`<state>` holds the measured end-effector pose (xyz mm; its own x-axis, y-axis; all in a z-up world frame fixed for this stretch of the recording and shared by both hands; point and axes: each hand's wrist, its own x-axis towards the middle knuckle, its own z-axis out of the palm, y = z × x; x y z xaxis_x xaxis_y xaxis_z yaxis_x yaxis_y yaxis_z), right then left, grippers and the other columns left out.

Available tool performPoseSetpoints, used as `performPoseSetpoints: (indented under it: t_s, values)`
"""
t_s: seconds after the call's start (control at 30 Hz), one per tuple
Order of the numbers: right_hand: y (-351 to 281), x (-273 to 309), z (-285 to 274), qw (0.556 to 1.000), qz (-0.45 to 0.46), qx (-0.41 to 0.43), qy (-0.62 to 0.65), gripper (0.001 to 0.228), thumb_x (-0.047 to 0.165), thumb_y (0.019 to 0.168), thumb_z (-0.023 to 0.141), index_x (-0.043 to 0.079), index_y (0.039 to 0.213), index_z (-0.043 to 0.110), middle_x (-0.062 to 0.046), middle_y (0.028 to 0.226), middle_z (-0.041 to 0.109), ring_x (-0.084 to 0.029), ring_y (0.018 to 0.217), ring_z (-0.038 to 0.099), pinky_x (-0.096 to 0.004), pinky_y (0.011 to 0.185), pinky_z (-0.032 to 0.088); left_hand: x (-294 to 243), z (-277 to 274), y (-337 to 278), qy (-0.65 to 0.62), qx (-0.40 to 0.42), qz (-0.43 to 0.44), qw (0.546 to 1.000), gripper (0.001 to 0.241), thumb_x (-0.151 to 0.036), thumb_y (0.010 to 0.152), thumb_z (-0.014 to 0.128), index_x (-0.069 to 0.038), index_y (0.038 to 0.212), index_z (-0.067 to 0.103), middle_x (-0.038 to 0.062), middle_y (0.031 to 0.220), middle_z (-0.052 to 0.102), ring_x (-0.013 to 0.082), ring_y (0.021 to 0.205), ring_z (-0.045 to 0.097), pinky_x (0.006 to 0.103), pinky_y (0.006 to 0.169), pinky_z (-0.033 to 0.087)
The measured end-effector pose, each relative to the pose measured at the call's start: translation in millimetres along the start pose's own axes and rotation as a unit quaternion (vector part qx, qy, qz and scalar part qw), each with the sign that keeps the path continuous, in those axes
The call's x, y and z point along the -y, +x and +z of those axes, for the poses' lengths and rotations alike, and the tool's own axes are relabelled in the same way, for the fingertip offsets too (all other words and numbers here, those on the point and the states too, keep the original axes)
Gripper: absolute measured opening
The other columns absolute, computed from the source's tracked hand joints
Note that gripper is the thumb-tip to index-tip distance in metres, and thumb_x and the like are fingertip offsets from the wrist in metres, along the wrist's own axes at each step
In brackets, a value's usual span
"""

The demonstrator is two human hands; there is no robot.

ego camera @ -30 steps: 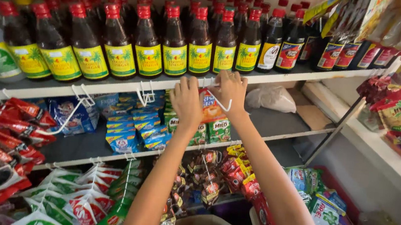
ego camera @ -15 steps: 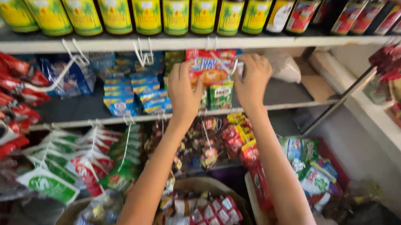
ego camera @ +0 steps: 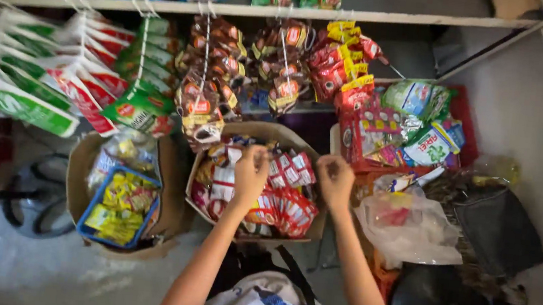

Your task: Restocking various snack packets and drink sachets from boxes onto grocery store shelves.

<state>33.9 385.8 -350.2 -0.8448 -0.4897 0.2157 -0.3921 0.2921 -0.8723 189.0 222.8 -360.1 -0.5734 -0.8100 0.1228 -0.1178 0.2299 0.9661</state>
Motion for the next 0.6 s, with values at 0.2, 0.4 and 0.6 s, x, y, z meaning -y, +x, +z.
performPoseSetpoints:
  t_s: [0.2, 0.4, 0.6]
  values:
    - [-59.4, -116.2, 39.6, 0.99, 0.031, 0.132, -0.042, 0.003, 0.003, 0.087, 0.068, 0.003, 0.089, 0.07, -0.01, 0.08, 0.074, -0.015, 0.074, 0.073, -0.03, 0.067, 0.056, 148.7, 26.6, -76.2, 0.093, 0.01, -0.07, 0.993, 0.012, -0.015, 0.093, 0.069, -0.005, 0.099, 0.067, 0.016, 0.084, 0.074, 0.0315, 0.077, 0.074, 0.042, 0.067, 0.057]
    - [-125.8, -230.4, 89.6, 0.961, 0.038, 0.255, -0.102, 0.006, 0.008, 0.076, 0.072, 0.004, 0.08, 0.073, -0.015, 0.076, 0.072, -0.026, 0.065, 0.072, -0.039, 0.06, 0.055, 256.3, 52.7, -138.2, 0.232, 0.053, -0.115, 0.964, 0.019, -0.021, 0.088, 0.066, -0.005, 0.081, 0.071, 0.019, 0.08, 0.073, 0.041, 0.082, 0.07, 0.0501, 0.072, 0.055]
    - [-174.8, -334.5, 147.9, 0.923, 0.037, 0.317, -0.215, 0.013, 0.013, 0.084, 0.065, 0.004, 0.075, 0.068, -0.02, 0.076, 0.068, -0.038, 0.072, 0.067, -0.048, 0.063, 0.05, 252.6, 74.6, -125.6, 0.196, 0.21, -0.225, 0.931, 0.024, -0.016, 0.086, 0.056, -0.005, 0.098, 0.074, 0.021, 0.1, 0.077, 0.0363, 0.101, 0.075, 0.045, 0.087, 0.058]
